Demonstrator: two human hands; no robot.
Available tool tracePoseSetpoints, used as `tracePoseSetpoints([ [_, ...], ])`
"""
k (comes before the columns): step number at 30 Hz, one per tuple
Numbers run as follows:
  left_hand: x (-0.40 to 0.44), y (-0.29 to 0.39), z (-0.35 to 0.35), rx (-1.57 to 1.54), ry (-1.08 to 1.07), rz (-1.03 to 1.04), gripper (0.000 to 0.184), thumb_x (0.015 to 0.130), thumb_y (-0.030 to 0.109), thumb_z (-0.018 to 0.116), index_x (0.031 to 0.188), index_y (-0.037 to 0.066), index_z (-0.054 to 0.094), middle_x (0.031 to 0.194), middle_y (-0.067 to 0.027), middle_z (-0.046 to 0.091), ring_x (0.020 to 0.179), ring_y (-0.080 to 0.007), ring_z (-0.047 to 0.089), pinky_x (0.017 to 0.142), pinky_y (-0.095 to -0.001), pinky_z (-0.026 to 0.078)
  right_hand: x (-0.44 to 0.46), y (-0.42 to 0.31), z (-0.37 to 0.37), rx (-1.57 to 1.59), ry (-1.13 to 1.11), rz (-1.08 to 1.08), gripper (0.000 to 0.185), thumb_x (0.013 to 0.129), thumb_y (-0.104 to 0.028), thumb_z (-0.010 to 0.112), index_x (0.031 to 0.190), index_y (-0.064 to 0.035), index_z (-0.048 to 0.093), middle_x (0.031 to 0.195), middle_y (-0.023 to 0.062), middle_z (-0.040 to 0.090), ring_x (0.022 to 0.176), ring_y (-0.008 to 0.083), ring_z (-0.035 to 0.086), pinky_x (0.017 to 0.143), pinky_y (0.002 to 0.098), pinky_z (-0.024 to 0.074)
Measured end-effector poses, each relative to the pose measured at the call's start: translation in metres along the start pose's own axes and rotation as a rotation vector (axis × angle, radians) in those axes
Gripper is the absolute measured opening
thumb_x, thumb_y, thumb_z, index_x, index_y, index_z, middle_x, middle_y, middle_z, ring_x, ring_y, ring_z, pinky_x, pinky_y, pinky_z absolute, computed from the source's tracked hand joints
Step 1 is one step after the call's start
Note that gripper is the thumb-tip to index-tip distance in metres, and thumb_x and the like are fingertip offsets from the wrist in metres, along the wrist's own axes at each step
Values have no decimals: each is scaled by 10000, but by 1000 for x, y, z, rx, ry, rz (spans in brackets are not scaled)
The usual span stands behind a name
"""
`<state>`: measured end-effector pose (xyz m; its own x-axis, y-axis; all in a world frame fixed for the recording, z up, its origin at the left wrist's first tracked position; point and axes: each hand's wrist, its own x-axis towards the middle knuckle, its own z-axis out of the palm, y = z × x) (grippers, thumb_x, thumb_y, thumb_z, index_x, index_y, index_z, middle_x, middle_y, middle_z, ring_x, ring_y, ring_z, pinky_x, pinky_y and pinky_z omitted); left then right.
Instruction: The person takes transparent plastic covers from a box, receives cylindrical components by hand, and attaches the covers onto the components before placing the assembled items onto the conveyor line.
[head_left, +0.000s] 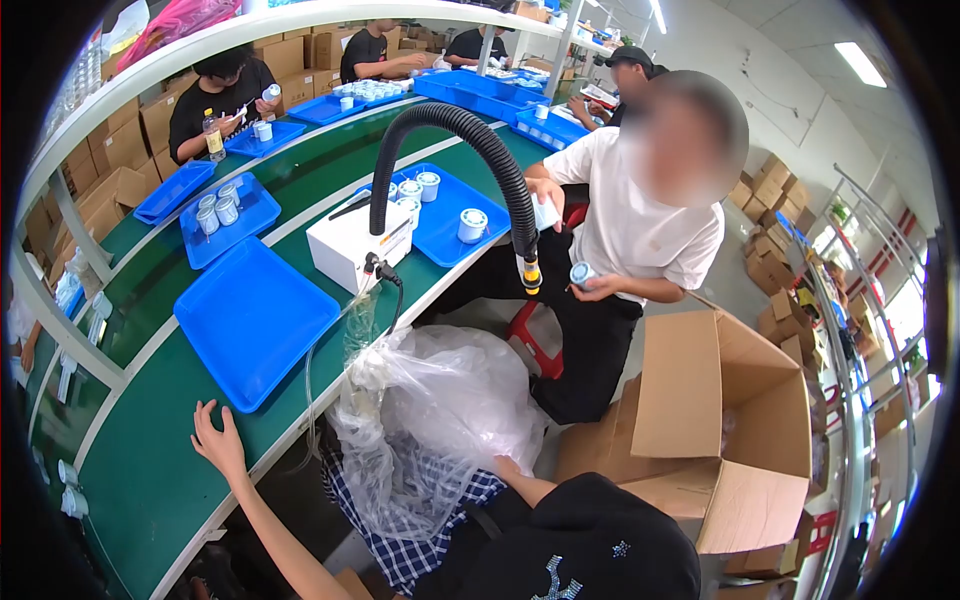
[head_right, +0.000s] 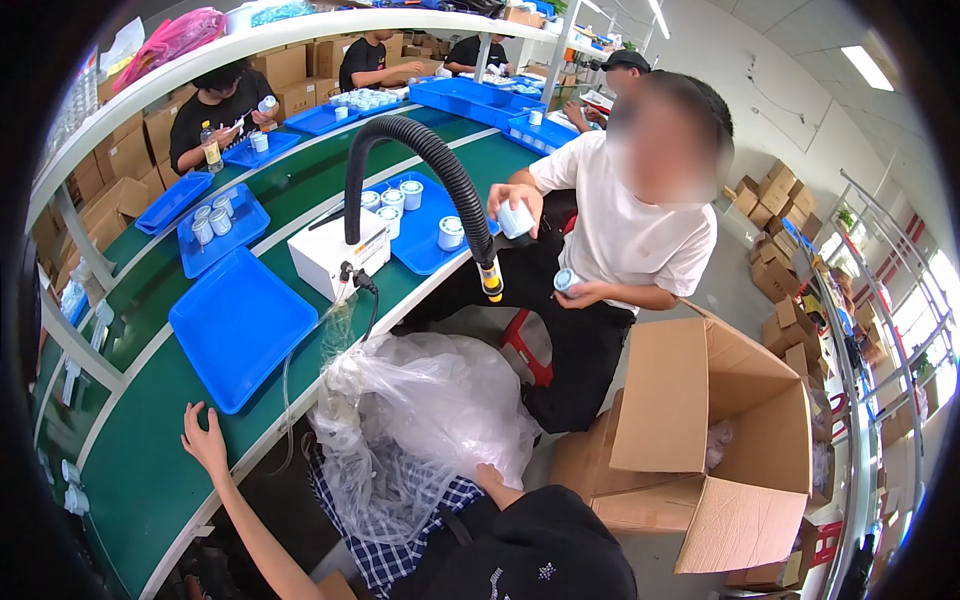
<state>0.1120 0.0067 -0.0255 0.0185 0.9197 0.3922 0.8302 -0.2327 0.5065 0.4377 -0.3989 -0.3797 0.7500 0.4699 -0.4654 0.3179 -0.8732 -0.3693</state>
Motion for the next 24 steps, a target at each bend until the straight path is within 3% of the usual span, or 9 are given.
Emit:
tracePoseSetpoints([
  [9, -1, 0, 1, 6, 7, 2, 257, 833, 267, 538, 1060, 147, 553, 1290, -60, 454, 1218, -222, 384, 1033, -494, 155, 9, 0, 2, -42, -96, -45, 305, 808, -256, 439, 985, -65, 597, 1076, 186, 567, 1042, 330, 519, 880, 416, 412],
  [24, 0, -4, 2, 18, 4, 1, 256, 831, 277, 535, 1056, 155, 553, 1289, -46, 454, 1210, -209, 392, 1032, -492, 152, 5, -6, -4, -8, -150, 23, 329, 825, -294, 431, 1030, -89, 588, 1100, 168, 564, 1040, 336, 522, 889, 411, 407],
])
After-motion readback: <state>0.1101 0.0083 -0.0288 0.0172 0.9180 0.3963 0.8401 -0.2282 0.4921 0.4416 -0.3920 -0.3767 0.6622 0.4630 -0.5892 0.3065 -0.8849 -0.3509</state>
